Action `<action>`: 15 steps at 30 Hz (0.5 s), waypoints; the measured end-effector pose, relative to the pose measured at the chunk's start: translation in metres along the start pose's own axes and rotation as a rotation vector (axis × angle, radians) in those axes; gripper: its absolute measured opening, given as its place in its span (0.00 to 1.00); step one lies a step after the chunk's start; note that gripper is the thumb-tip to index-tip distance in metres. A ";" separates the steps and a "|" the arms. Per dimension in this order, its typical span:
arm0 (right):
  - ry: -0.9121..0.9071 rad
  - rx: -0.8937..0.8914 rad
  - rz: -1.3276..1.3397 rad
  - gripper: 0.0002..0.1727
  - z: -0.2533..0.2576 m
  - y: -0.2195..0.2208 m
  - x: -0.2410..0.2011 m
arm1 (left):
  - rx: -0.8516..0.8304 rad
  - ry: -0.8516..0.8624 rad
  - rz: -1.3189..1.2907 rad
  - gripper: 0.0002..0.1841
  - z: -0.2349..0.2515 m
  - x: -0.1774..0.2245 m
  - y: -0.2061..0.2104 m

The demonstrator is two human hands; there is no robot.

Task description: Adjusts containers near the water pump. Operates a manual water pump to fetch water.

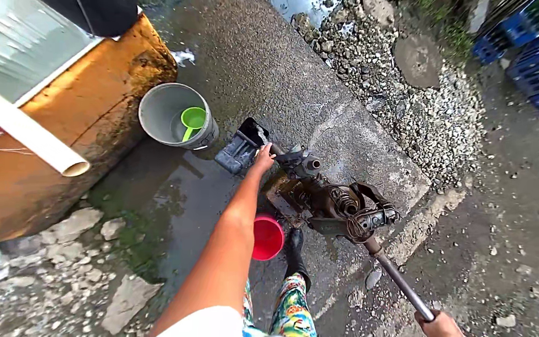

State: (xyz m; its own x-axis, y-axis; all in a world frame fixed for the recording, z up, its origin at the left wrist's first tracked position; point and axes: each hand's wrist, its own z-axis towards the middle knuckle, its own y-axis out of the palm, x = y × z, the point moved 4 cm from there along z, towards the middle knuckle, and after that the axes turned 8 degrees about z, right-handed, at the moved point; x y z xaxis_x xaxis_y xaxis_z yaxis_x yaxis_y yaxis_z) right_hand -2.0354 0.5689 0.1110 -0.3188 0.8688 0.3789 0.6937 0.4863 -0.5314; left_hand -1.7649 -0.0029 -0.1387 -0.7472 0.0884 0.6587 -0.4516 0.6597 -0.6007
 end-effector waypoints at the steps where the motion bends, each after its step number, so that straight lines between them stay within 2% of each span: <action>1: -0.042 0.050 0.014 0.22 0.014 0.002 0.000 | -0.002 -0.001 0.013 0.36 -0.004 0.001 -0.001; 4: -0.167 0.141 0.020 0.21 0.052 0.006 -0.003 | -0.019 -0.041 -0.004 0.42 -0.011 0.000 0.006; 6: -0.221 0.174 0.024 0.23 0.075 0.007 -0.003 | -0.019 -0.065 0.021 0.39 -0.026 0.001 0.015; 8: -0.307 0.183 0.048 0.23 0.103 0.013 -0.010 | 0.052 -0.101 -0.008 0.36 -0.056 -0.002 0.023; 11: -0.449 0.158 0.109 0.23 0.145 0.034 -0.029 | 0.107 -0.202 -0.044 0.33 -0.136 -0.034 0.049; 15: -0.436 -0.028 0.133 0.21 0.177 0.054 -0.064 | -0.143 -0.464 -0.005 0.27 -0.300 -0.089 0.093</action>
State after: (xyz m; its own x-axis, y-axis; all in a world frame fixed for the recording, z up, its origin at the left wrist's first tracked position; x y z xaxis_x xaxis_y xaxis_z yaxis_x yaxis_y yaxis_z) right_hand -2.0918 0.5564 -0.0755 -0.4638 0.8846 -0.0484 0.7620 0.3705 -0.5312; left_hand -1.5941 0.2745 -0.1167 -0.8985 -0.2362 0.3701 -0.4086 0.7583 -0.5079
